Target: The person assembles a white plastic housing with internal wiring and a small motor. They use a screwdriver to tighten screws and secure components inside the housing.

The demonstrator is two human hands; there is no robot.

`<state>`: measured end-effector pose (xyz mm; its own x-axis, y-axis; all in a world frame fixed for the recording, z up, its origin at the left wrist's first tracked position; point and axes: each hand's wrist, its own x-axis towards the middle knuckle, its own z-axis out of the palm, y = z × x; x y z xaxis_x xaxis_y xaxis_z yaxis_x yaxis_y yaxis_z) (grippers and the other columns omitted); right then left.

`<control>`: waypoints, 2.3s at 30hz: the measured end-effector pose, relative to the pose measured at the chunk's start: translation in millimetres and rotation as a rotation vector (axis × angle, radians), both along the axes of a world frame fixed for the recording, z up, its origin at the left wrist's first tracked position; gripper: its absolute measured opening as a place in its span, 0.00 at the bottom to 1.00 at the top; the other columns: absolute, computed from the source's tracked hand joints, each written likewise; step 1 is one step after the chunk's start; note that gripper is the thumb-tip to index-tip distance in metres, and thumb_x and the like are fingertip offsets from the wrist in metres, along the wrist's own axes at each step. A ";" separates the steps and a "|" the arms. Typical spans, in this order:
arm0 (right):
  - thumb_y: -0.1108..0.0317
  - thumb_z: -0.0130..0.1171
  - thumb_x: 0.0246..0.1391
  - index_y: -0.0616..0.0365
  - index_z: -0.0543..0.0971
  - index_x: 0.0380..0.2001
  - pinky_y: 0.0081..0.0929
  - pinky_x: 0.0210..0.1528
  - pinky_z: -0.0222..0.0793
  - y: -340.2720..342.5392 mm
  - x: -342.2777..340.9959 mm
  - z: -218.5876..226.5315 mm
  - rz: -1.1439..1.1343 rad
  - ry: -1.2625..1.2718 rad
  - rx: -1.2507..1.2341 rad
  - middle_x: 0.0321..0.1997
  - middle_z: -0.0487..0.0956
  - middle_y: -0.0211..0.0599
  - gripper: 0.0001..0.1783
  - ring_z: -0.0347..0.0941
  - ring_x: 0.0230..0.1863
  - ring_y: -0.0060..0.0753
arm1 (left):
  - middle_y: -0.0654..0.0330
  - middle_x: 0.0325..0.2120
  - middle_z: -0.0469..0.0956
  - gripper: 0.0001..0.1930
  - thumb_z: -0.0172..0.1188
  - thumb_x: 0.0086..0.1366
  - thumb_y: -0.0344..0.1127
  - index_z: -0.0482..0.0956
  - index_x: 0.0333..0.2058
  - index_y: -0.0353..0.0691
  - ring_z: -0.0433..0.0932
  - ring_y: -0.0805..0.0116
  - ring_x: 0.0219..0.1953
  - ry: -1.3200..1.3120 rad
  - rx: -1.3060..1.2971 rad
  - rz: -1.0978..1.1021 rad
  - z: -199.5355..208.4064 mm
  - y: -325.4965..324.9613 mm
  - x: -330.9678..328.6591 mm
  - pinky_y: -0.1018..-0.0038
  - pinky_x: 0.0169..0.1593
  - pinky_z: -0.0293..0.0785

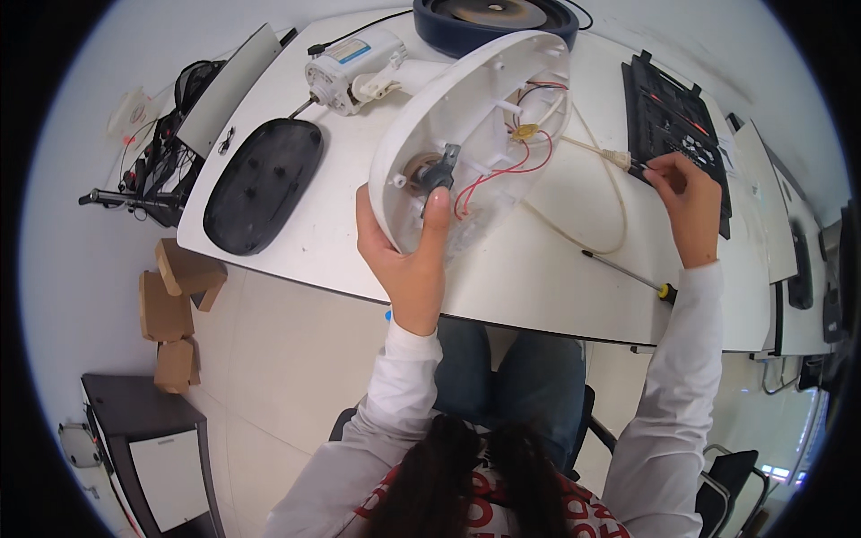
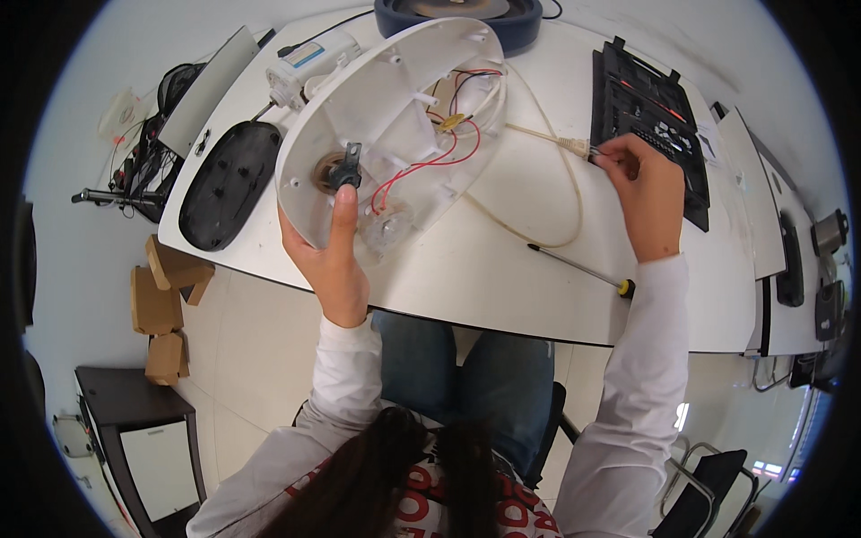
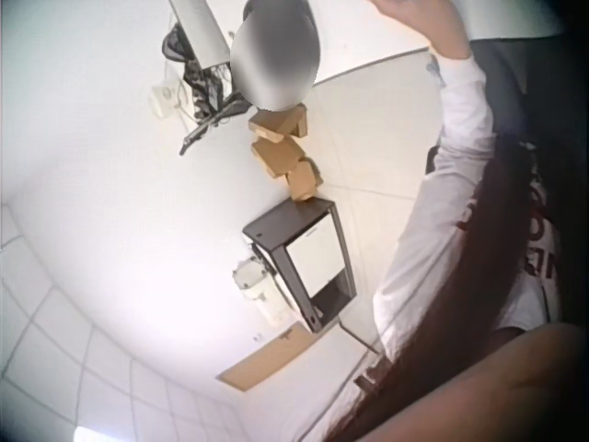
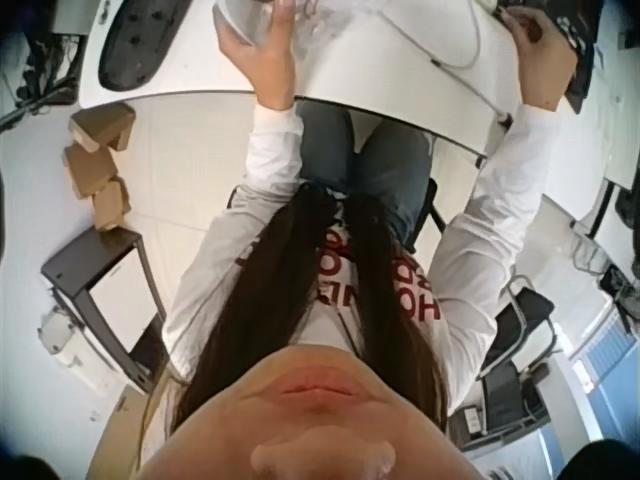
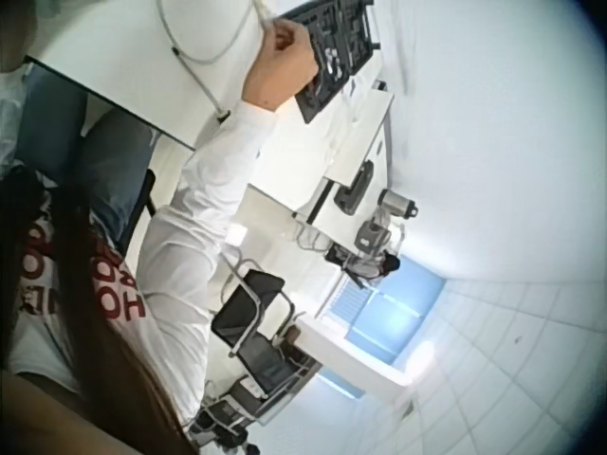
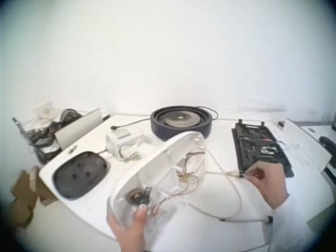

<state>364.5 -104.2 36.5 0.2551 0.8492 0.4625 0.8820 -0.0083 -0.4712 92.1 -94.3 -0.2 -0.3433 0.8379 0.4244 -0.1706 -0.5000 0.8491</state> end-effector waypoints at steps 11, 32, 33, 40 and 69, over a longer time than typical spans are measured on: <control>0.81 0.61 0.41 0.64 0.79 0.27 0.19 0.37 0.71 14.7 -150.8 23.1 0.639 0.597 0.165 0.28 0.79 0.33 0.06 0.74 0.31 0.22 | 0.58 0.33 0.73 0.17 0.62 0.54 0.30 0.69 0.41 0.32 0.73 0.74 0.32 0.001 0.009 -0.043 8.6 1.7 -0.5 0.79 0.36 0.70; 0.79 0.64 0.37 0.60 0.78 0.25 0.22 0.26 0.68 17.3 -172.5 15.6 0.487 0.112 0.520 0.25 0.77 0.34 0.08 0.73 0.24 0.32 | 0.59 0.35 0.73 0.19 0.61 0.52 0.27 0.69 0.43 0.33 0.73 0.74 0.36 0.009 0.038 -0.046 -5.5 5.1 -5.6 0.78 0.40 0.69; 0.79 0.64 0.37 0.60 0.78 0.25 0.22 0.26 0.67 17.9 -172.9 15.4 0.487 0.102 0.531 0.25 0.77 0.34 0.08 0.73 0.24 0.32 | 0.59 0.35 0.73 0.19 0.62 0.52 0.27 0.69 0.43 0.33 0.73 0.74 0.36 0.023 0.043 -0.033 -6.1 5.5 -5.9 0.78 0.41 0.69; 0.78 0.66 0.35 0.60 0.77 0.25 0.21 0.26 0.68 21.1 -171.5 9.9 0.473 0.082 0.549 0.25 0.76 0.33 0.10 0.73 0.25 0.29 | 0.58 0.35 0.73 0.18 0.62 0.52 0.27 0.69 0.42 0.34 0.72 0.73 0.37 -0.039 0.017 -0.070 -5.1 3.2 -5.2 0.78 0.42 0.69; 0.83 0.65 0.34 0.62 0.77 0.29 0.19 0.25 0.68 24.3 -181.5 1.0 0.474 0.336 0.610 0.30 0.74 0.35 0.14 0.72 0.25 0.27 | 0.58 0.37 0.74 0.19 0.62 0.53 0.28 0.69 0.44 0.34 0.72 0.73 0.38 -0.028 0.001 -0.059 -4.5 1.2 -4.1 0.78 0.42 0.68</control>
<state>183.0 -79.9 37.5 0.1406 0.5265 0.8385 0.5403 0.6689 -0.5106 88.0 -93.2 -4.8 -0.3046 0.8566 0.4165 -0.2232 -0.4893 0.8430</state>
